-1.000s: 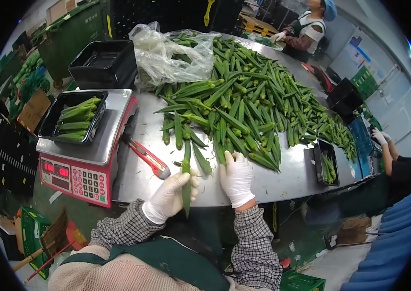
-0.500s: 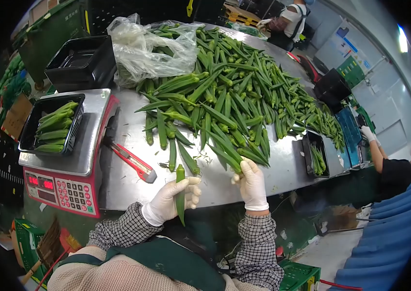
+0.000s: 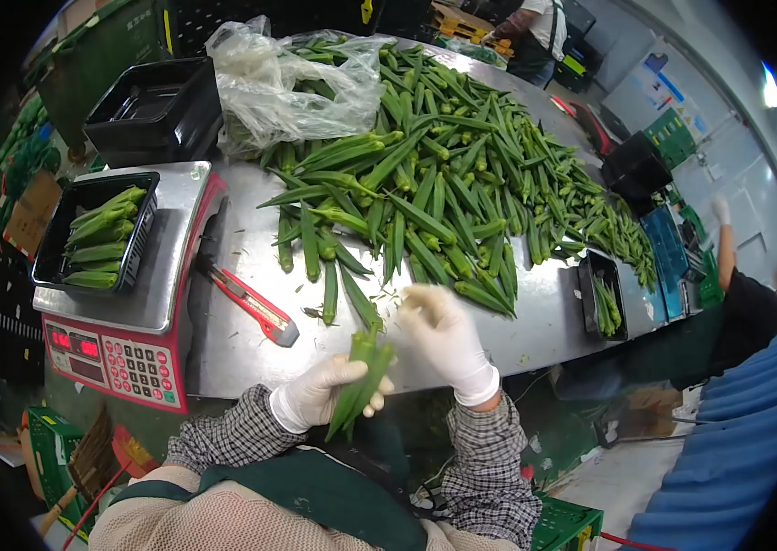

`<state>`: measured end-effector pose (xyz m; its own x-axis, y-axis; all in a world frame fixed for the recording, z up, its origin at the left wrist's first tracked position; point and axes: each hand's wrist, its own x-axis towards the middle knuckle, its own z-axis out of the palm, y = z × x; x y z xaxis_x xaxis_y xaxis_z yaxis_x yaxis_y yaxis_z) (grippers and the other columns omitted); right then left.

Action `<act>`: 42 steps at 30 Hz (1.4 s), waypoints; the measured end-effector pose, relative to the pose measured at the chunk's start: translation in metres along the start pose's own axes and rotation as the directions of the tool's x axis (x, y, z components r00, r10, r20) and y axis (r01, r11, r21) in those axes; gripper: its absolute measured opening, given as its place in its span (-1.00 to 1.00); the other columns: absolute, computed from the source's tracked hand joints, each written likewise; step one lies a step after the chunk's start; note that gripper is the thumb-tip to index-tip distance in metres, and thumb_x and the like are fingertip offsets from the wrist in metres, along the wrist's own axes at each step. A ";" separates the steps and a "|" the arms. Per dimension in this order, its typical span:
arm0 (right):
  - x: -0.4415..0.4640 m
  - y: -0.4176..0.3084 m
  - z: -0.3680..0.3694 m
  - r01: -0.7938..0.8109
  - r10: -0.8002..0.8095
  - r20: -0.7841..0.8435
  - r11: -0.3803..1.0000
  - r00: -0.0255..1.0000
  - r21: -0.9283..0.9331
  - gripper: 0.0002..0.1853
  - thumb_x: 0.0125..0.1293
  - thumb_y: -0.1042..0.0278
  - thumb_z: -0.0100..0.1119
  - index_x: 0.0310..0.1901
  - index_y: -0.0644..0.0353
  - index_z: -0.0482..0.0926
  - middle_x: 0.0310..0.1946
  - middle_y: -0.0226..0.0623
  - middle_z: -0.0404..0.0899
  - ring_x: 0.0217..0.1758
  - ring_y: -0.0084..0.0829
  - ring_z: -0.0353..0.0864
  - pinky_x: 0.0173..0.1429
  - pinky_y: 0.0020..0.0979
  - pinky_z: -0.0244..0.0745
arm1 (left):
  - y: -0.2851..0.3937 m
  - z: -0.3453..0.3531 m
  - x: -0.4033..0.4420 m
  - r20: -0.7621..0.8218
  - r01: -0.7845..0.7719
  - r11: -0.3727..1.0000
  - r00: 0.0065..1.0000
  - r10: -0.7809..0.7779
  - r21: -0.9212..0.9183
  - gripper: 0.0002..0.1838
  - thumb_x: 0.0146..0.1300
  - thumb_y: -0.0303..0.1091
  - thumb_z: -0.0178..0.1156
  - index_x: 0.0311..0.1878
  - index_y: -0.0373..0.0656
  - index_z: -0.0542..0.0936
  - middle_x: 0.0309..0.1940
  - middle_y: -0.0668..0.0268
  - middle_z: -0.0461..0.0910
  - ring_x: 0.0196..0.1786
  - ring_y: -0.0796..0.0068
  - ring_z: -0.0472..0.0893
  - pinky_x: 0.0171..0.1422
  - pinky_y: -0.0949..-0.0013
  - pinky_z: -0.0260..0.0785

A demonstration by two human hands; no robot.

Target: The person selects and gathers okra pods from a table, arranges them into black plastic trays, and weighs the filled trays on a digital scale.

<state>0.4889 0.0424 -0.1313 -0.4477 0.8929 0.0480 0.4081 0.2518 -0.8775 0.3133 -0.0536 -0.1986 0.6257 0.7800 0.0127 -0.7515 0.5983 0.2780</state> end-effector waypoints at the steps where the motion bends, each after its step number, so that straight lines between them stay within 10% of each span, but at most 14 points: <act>1: 0.008 0.010 0.000 0.054 -0.090 -0.125 0.962 0.988 -0.266 -0.70 0.21 0.41 0.17 -0.02 0.28 0.50 -0.23 -0.30 0.54 -0.23 -0.39 0.55 -0.12 -0.43 0.46 | 0.000 0.001 0.001 -0.046 -0.079 0.997 0.996 0.079 0.003 -0.55 0.31 -0.27 0.10 0.20 -0.26 0.31 -0.10 0.16 0.55 -0.08 0.36 0.60 0.02 0.33 0.52; 4: 0.027 0.039 0.000 -0.037 -0.249 -0.307 0.720 0.919 -0.693 -0.70 0.14 0.44 0.18 -0.06 0.27 0.51 -0.22 -0.07 0.54 -0.20 -0.07 0.56 -0.13 -0.30 0.48 | -0.003 0.006 0.003 -0.178 -0.239 0.971 0.954 0.240 0.030 -0.48 0.29 -0.30 0.10 0.27 -0.25 0.26 -0.05 0.14 0.54 -0.02 0.30 0.58 0.12 0.24 0.48; 9: 0.012 0.053 -0.007 -0.166 0.114 -0.277 0.971 0.954 -0.170 -0.76 0.20 0.45 0.15 -0.10 0.33 0.53 -0.51 -0.33 0.55 -0.43 -0.37 0.54 -0.29 -0.43 0.47 | -0.006 0.000 0.005 -0.152 -0.315 0.946 0.934 0.323 0.075 -0.44 0.26 -0.31 0.14 0.29 -0.23 0.24 0.05 0.15 0.48 0.11 0.30 0.51 0.26 0.19 0.36; 13: -0.032 0.001 -0.009 -0.308 0.351 -0.071 0.889 0.934 0.338 -0.79 0.25 0.48 0.13 -0.09 0.33 0.54 -0.46 -0.52 0.51 -0.40 -0.67 0.47 -0.30 -0.62 0.41 | -0.008 -0.001 0.006 -0.175 -0.354 0.933 0.917 0.359 0.063 -0.43 0.24 -0.31 0.18 0.29 -0.21 0.25 0.07 0.16 0.47 0.14 0.30 0.49 0.28 0.20 0.34; 17: -0.056 -0.024 0.018 0.054 -0.048 0.148 0.998 0.988 -0.031 -0.80 0.20 0.52 0.20 -0.12 0.26 0.58 -0.44 -0.44 0.49 -0.37 -0.65 0.48 -0.26 -0.61 0.40 | -0.009 0.001 0.008 -0.205 -0.385 0.922 0.900 0.386 0.044 -0.45 0.22 -0.34 0.20 0.26 -0.22 0.28 -0.01 0.18 0.52 0.08 0.28 0.52 0.22 0.19 0.40; 21: -0.019 -0.001 0.004 -0.020 -0.080 -0.272 0.939 0.959 -0.344 -0.80 0.12 0.48 0.24 -0.18 0.24 0.59 -0.42 -0.28 0.51 -0.43 -0.51 0.49 -0.28 -0.47 0.43 | -0.009 -0.003 0.007 -0.182 -0.369 0.929 0.913 0.366 0.016 -0.48 0.22 -0.37 0.17 0.23 -0.24 0.30 -0.09 0.19 0.56 0.00 0.26 0.56 0.14 0.16 0.45; 24: 0.001 0.047 0.006 0.003 -0.233 -0.231 0.710 0.945 -0.704 -0.79 0.15 0.54 0.16 -0.15 0.29 0.56 -0.42 -0.36 0.53 -0.45 -0.62 0.43 -0.34 -0.58 0.35 | -0.004 0.001 0.006 -0.171 -0.356 0.934 0.918 0.357 0.040 -0.47 0.21 -0.38 0.16 0.25 -0.23 0.28 -0.02 0.16 0.52 0.05 0.25 0.53 0.18 0.15 0.41; 29: -0.012 0.028 -0.007 -0.309 0.338 -0.220 0.938 0.915 0.154 -0.81 0.21 0.48 0.15 -0.15 0.34 0.56 -0.33 -0.38 0.56 -0.34 -0.67 0.47 -0.24 -0.56 0.42 | -0.005 0.006 0.005 -0.191 -0.365 0.929 0.909 0.370 0.061 -0.41 0.19 -0.36 0.17 0.28 -0.23 0.24 0.09 0.12 0.45 0.14 0.23 0.47 0.28 0.11 0.31; 31: -0.027 0.012 0.001 -0.152 0.201 -0.231 0.965 0.952 0.215 -0.83 0.22 0.51 0.13 -0.16 0.32 0.57 -0.43 -0.52 0.50 -0.48 -0.71 0.40 -0.37 -0.64 0.35 | -0.004 0.010 0.007 -0.213 -0.383 0.924 0.903 0.374 0.001 -0.43 0.19 -0.41 0.18 0.25 -0.23 0.24 0.06 0.13 0.46 0.11 0.24 0.49 0.25 0.16 0.34; 34: -0.052 -0.015 0.022 0.233 -0.242 -0.009 0.943 0.970 -0.239 -0.80 0.12 0.57 0.21 -0.18 0.29 0.56 -0.38 -0.32 0.52 -0.42 -0.52 0.49 -0.27 -0.51 0.41 | -0.007 0.005 0.010 -0.207 -0.404 0.915 0.896 0.392 -0.018 -0.47 0.18 -0.44 0.19 0.22 -0.23 0.27 -0.02 0.15 0.50 0.09 0.26 0.51 0.23 0.19 0.36; 42: -0.049 0.013 0.026 0.131 -0.187 -0.244 0.964 0.952 -0.230 -0.90 0.16 0.56 0.13 -0.27 0.30 0.58 -0.41 -0.22 0.51 -0.39 -0.37 0.48 -0.26 -0.42 0.38 | 0.002 0.017 -0.007 -0.206 -0.386 0.897 0.880 0.428 0.215 -0.60 0.19 -0.45 0.16 0.11 -0.24 0.37 -0.24 0.27 0.54 -0.20 0.43 0.58 -0.07 0.38 0.45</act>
<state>0.4959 -0.0077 -0.1575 -0.3080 0.8937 0.3263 0.5180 0.4452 -0.7304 0.3105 -0.0609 -0.1821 0.1859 0.9802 -0.0677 -0.8709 0.1962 0.4506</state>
